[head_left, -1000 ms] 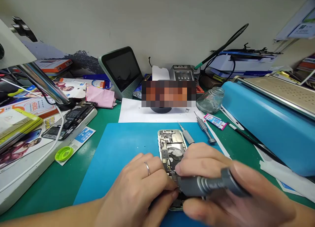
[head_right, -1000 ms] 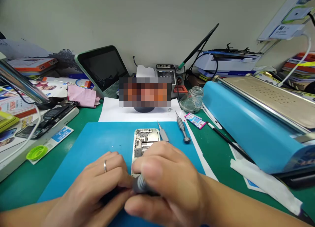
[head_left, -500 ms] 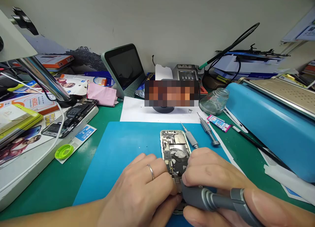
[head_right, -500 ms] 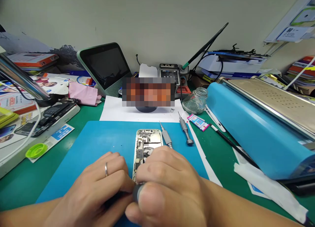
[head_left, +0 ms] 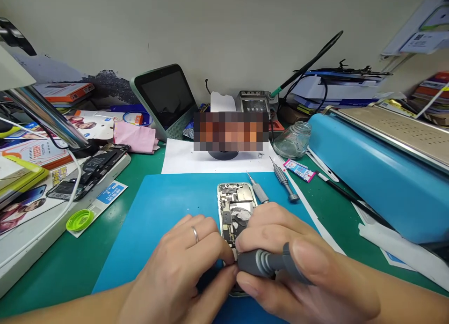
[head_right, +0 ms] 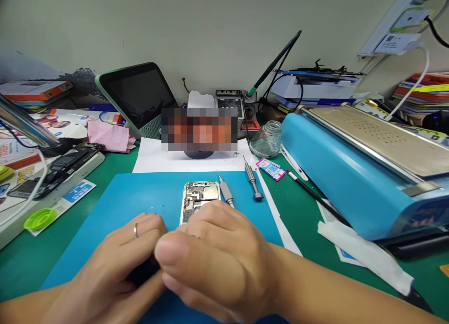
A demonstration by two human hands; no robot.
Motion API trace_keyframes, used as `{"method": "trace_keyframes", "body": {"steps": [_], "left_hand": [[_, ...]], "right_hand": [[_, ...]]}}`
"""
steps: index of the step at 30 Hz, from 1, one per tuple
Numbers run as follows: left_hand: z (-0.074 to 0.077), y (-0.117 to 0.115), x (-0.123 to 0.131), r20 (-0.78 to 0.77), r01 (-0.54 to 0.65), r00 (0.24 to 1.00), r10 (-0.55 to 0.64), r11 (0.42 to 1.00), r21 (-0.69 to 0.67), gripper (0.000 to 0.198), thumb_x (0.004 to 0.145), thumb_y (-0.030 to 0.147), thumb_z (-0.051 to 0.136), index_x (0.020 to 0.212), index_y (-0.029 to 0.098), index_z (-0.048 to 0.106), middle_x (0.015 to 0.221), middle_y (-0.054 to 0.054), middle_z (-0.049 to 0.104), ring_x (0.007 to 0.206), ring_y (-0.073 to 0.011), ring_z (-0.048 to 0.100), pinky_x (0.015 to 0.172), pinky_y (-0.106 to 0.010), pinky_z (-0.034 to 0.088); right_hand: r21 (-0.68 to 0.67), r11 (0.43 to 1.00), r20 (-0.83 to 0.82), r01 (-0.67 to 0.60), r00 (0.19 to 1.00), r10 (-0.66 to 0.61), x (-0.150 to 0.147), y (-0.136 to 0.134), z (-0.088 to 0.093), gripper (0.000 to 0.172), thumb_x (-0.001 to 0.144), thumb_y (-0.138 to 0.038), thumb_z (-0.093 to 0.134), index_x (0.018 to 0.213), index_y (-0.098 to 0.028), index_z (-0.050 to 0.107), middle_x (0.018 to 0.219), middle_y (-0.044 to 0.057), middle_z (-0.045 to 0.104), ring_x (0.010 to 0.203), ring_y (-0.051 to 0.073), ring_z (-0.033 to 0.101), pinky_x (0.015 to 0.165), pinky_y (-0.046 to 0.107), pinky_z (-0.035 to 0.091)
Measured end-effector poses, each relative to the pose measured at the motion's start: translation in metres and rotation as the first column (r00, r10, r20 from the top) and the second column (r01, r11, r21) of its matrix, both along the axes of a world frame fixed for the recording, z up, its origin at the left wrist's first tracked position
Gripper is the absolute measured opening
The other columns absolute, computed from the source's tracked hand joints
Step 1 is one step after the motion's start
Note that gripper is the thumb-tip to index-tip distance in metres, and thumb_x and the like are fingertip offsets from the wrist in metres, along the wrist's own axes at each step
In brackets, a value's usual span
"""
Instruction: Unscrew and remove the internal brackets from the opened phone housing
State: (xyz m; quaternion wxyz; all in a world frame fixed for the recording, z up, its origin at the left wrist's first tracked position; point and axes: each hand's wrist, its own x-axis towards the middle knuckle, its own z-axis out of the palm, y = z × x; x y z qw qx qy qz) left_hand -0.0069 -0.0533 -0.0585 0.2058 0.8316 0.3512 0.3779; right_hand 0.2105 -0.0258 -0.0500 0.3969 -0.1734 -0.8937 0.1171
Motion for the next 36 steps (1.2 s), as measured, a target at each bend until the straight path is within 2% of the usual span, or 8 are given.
{"method": "trace_keyframes", "body": {"steps": [6, 10, 13, 16, 19, 24, 30, 36], "left_hand": [[0.003, -0.002, -0.001, 0.016, 0.017, 1.000, -0.016, 0.998, -0.066, 0.015, 0.096, 0.010, 0.062, 0.088, 0.022, 0.058, 0.074, 0.004, 0.060, 0.067, -0.0128, 0.056, 0.062, -0.025, 0.041], [0.004, -0.002, -0.001, -0.005, 0.025, 1.000, -0.025, 0.994, -0.104, 0.011, 0.096, 0.013, 0.061, 0.102, 0.022, 0.065, 0.078, 0.002, 0.062, 0.070, -0.0142, 0.059, 0.065, -0.027, 0.043], [0.006, -0.002, -0.001, -0.015, -0.012, 1.000, 0.010, 0.994, -0.110, 0.007, 0.095, 0.015, 0.062, 0.099, 0.021, 0.063, 0.076, 0.002, 0.059, 0.068, -0.0146, 0.057, 0.065, -0.028, 0.042], [0.007, -0.004, -0.001, -0.012, -0.009, 1.000, 0.008, 0.997, -0.072, 0.010, 0.093, 0.013, 0.060, 0.088, 0.021, 0.057, 0.074, 0.002, 0.059, 0.066, -0.0138, 0.055, 0.063, -0.028, 0.040], [0.007, -0.006, -0.003, -0.077, 0.125, 0.990, -0.121, 0.991, 0.052, 0.015, 0.096, 0.013, 0.054, 0.083, 0.021, 0.057, 0.069, 0.001, 0.058, 0.061, -0.0140, 0.052, 0.060, -0.032, 0.036], [-0.001, -0.010, -0.004, -0.246, 0.386, 0.913, -0.327, 0.887, 0.253, 0.035, 0.105, 0.020, 0.048, 0.075, 0.018, 0.064, 0.059, 0.000, 0.053, 0.050, -0.0157, 0.044, 0.049, -0.038, 0.024], [-0.010, -0.007, -0.006, -0.257, 0.426, 0.900, -0.352, 0.835, 0.348, 0.048, 0.109, 0.026, 0.044, 0.064, 0.019, 0.060, 0.055, 0.001, 0.052, 0.047, -0.0144, 0.045, 0.047, -0.038, 0.027], [-0.006, -0.005, -0.009, -0.257, 0.417, 0.903, -0.344, 0.846, 0.332, 0.052, 0.109, 0.027, 0.043, 0.058, 0.021, 0.046, 0.052, 0.002, 0.052, 0.046, -0.0128, 0.044, 0.048, -0.037, 0.028]], "right_hand": [[0.033, 0.999, -0.055, 0.015, 0.998, -0.014, 0.000, -0.002, -0.003, 0.055, 0.098, -0.010, 0.062, 0.145, -0.026, 0.039, 0.091, 0.000, 0.072, 0.084, 0.017, 0.068, 0.082, 0.033, 0.061], [0.032, 0.998, -0.217, 0.049, 0.975, -0.041, -0.002, 0.001, -0.008, 0.084, 0.088, -0.001, 0.064, 0.161, -0.025, 0.029, 0.089, 0.001, 0.069, 0.081, 0.020, 0.068, 0.077, 0.039, 0.061], [-0.027, 0.995, -0.306, 0.091, 0.947, -0.095, -0.003, 0.005, -0.010, 0.096, 0.081, 0.004, 0.063, 0.165, -0.029, 0.029, 0.090, 0.000, 0.067, 0.082, 0.019, 0.069, 0.076, 0.037, 0.063], [-0.093, 0.989, -0.357, 0.112, 0.924, -0.139, -0.002, 0.007, -0.010, 0.096, 0.080, 0.007, 0.061, 0.164, -0.031, 0.033, 0.095, 0.001, 0.066, 0.082, 0.017, 0.068, 0.074, 0.033, 0.064], [-0.091, 0.990, -0.393, 0.106, 0.910, -0.133, 0.000, 0.008, -0.011, 0.093, 0.081, 0.007, 0.061, 0.162, -0.030, 0.036, 0.102, 0.003, 0.063, 0.082, 0.016, 0.067, 0.076, 0.033, 0.064], [-0.092, 0.977, -0.358, 0.190, 0.910, -0.211, -0.003, 0.011, -0.016, 0.082, 0.090, 0.000, 0.058, 0.161, -0.032, 0.033, 0.097, 0.001, 0.063, 0.080, 0.018, 0.066, 0.072, 0.035, 0.063], [-0.117, 0.948, -0.282, 0.296, 0.905, -0.317, -0.009, 0.013, -0.022, 0.077, 0.095, -0.006, 0.061, 0.160, -0.032, 0.029, 0.093, 0.000, 0.061, 0.076, 0.018, 0.065, 0.077, 0.041, 0.063], [-0.045, 0.935, -0.271, 0.352, 0.897, -0.351, -0.008, 0.015, -0.024, 0.075, 0.096, -0.009, 0.063, 0.159, -0.033, 0.031, 0.099, 0.003, 0.061, 0.077, 0.019, 0.065, 0.077, 0.043, 0.064]]}}
